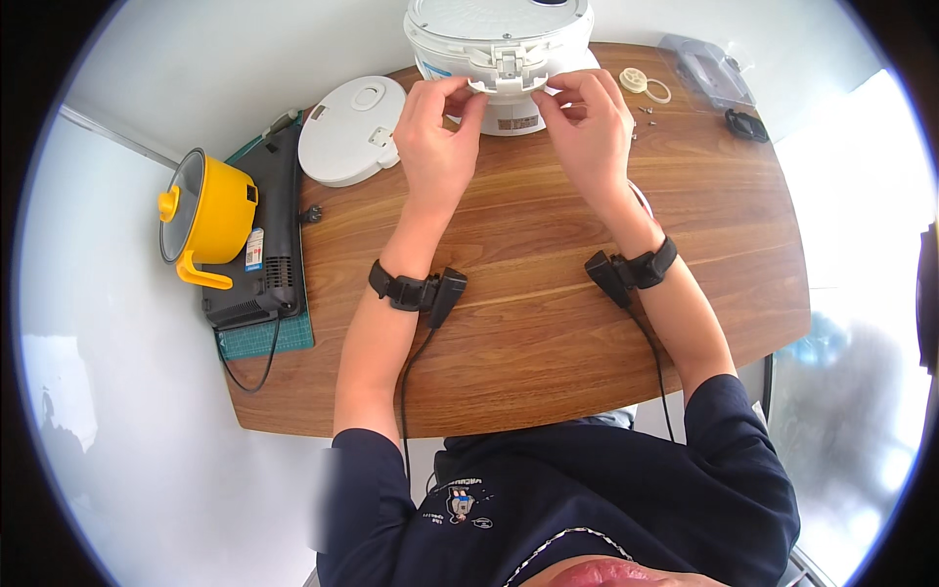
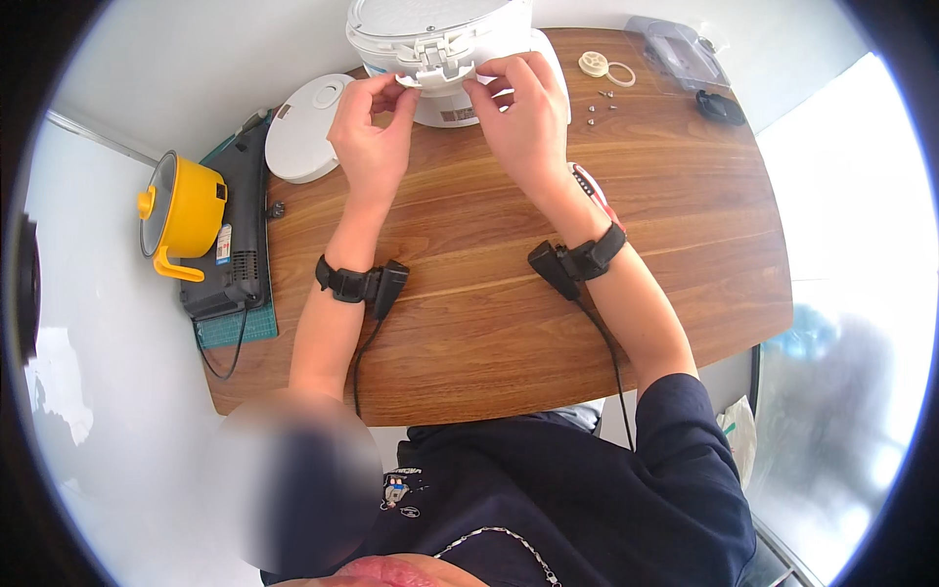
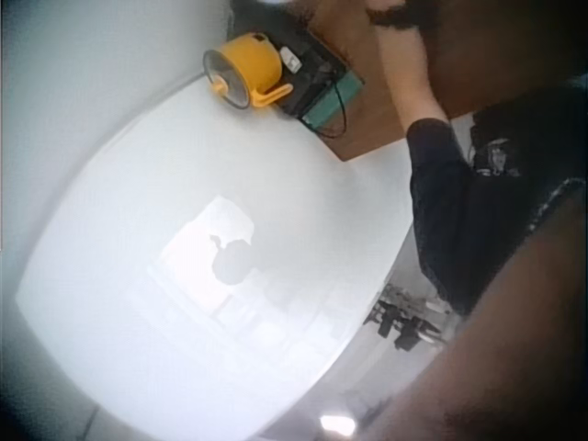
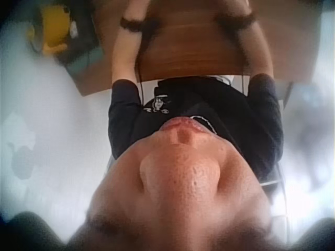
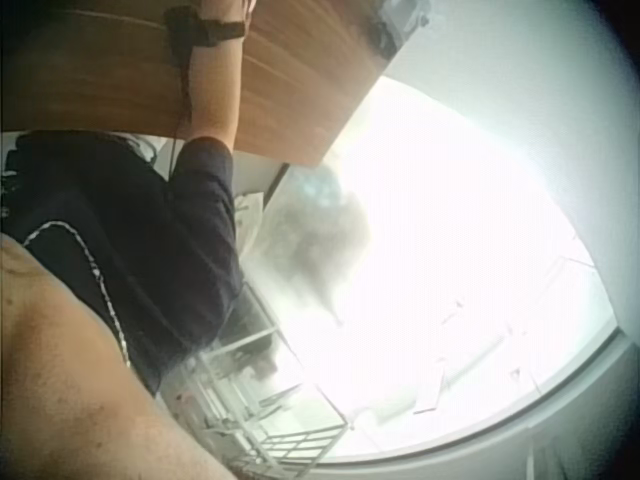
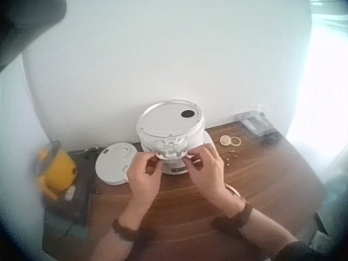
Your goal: The person assembles a white rice cooker by hand, using a screwdriver to secure screws on the lid and base. They attach the inner lid, outer lid, and handle, then tighten components to complete the assembly.
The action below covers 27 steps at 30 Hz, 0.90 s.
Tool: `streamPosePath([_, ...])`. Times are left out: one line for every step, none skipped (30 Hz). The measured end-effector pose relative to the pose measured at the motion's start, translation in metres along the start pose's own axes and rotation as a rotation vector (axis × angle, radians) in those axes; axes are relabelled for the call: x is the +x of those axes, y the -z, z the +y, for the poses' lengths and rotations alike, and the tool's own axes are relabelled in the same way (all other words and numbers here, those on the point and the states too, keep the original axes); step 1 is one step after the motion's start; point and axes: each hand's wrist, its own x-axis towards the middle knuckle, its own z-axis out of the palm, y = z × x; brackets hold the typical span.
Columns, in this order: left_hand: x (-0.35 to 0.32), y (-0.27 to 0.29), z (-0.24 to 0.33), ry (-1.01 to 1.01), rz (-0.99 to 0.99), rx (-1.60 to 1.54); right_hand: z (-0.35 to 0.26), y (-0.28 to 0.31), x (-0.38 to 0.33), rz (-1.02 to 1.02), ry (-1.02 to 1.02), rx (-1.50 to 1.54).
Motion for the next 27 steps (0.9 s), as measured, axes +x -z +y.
streamPosePath([0.000,-0.001,0.000,0.007,0.005,0.006,0.000,0.000,0.001,-0.003,-0.022,0.001])
streamPosePath([0.000,-0.003,0.000,0.032,0.008,-0.027,0.000,-0.001,0.001,-0.009,-0.046,0.014])
streamPosePath([0.001,-0.005,-0.001,0.057,0.011,-0.062,0.001,-0.001,0.001,-0.014,-0.070,0.026])
streamPosePath([0.002,-0.006,-0.001,0.082,0.015,-0.096,0.001,-0.001,0.002,-0.020,-0.094,0.038])
streamPosePath([0.002,-0.004,0.000,0.091,0.001,-0.104,0.002,-0.002,0.002,-0.031,-0.110,0.055])
streamPosePath([0.002,-0.003,0.000,0.099,-0.015,-0.114,0.005,-0.002,0.003,-0.039,-0.127,0.070])
streamPosePath([0.004,-0.002,0.000,0.107,-0.031,-0.125,0.007,-0.002,0.003,-0.047,-0.144,0.085])
streamPosePath([0.007,0.000,0.000,0.025,-0.036,-0.029,0.007,-0.002,0.003,-0.049,-0.143,0.080])
streamPosePath([0.011,0.004,-0.001,-0.056,-0.043,0.067,0.007,-0.001,0.004,-0.052,-0.145,0.075])
streamPosePath([0.015,0.008,0.000,-0.137,-0.049,0.162,0.007,0.000,0.004,-0.055,-0.147,0.069])
streamPosePath([0.021,0.012,0.001,-0.192,-0.057,0.203,0.005,0.001,0.005,-0.061,-0.154,0.059])
streamPosePath([0.029,0.018,0.008,-0.247,-0.066,0.250,0.001,0.002,0.005,-0.070,-0.162,0.055])
streamPosePath([0.036,0.022,0.010,-0.302,-0.075,0.291,0.000,0.003,0.005,-0.076,-0.169,0.047])
streamPosePath([0.041,0.026,0.009,-0.350,-0.132,0.310,0.001,0.004,0.005,-0.078,-0.153,0.036])
streamPosePath([0.049,0.030,0.006,-0.400,-0.188,0.334,0.001,0.004,0.005,-0.080,-0.134,0.029])
streamPosePath([0.055,0.032,0.003,-0.450,-0.244,0.356,0.001,0.004,0.006,-0.082,-0.115,0.022])
streamPosePath([0.060,0.034,0.003,-0.446,-0.295,0.323,0.002,0.003,0.006,-0.075,-0.107,0.035])
streamPosePath([0.064,0.035,0.003,-0.444,-0.345,0.288,0.004,0.001,0.006,-0.066,-0.097,0.046])
streamPosePath([0.066,0.034,0.003,-0.442,-0.396,0.252,0.006,0.000,0.005,-0.056,-0.088,0.057])
streamPosePath([0.067,0.032,0.003,-0.436,-0.392,0.232,0.007,0.000,0.006,-0.054,-0.081,0.058])
streamPosePath([0.066,0.030,0.003,-0.427,-0.387,0.214,0.008,-0.001,0.006,-0.054,-0.073,0.060])
streamPosePath([0.066,0.028,0.003,-0.419,-0.383,0.196,0.008,-0.002,0.006,-0.054,-0.066,0.062])
streamPosePath([0.066,0.026,0.003,-0.426,-0.366,0.200,0.007,-0.003,0.006,-0.048,-0.067,0.073])
streamPosePath([0.065,0.023,0.003,-0.430,-0.348,0.200,0.007,-0.003,0.005,-0.044,-0.068,0.079])
streamPosePath([0.064,0.021,0.002,-0.434,-0.330,0.201,0.007,-0.003,0.005,-0.040,-0.069,0.086])
streamPosePath([0.065,0.018,0.002,-0.442,-0.321,0.199,0.007,-0.003,0.005,-0.035,-0.063,0.095])
streamPosePath([0.066,0.016,0.002,-0.447,-0.312,0.197,0.007,-0.003,0.005,-0.032,-0.058,0.104])
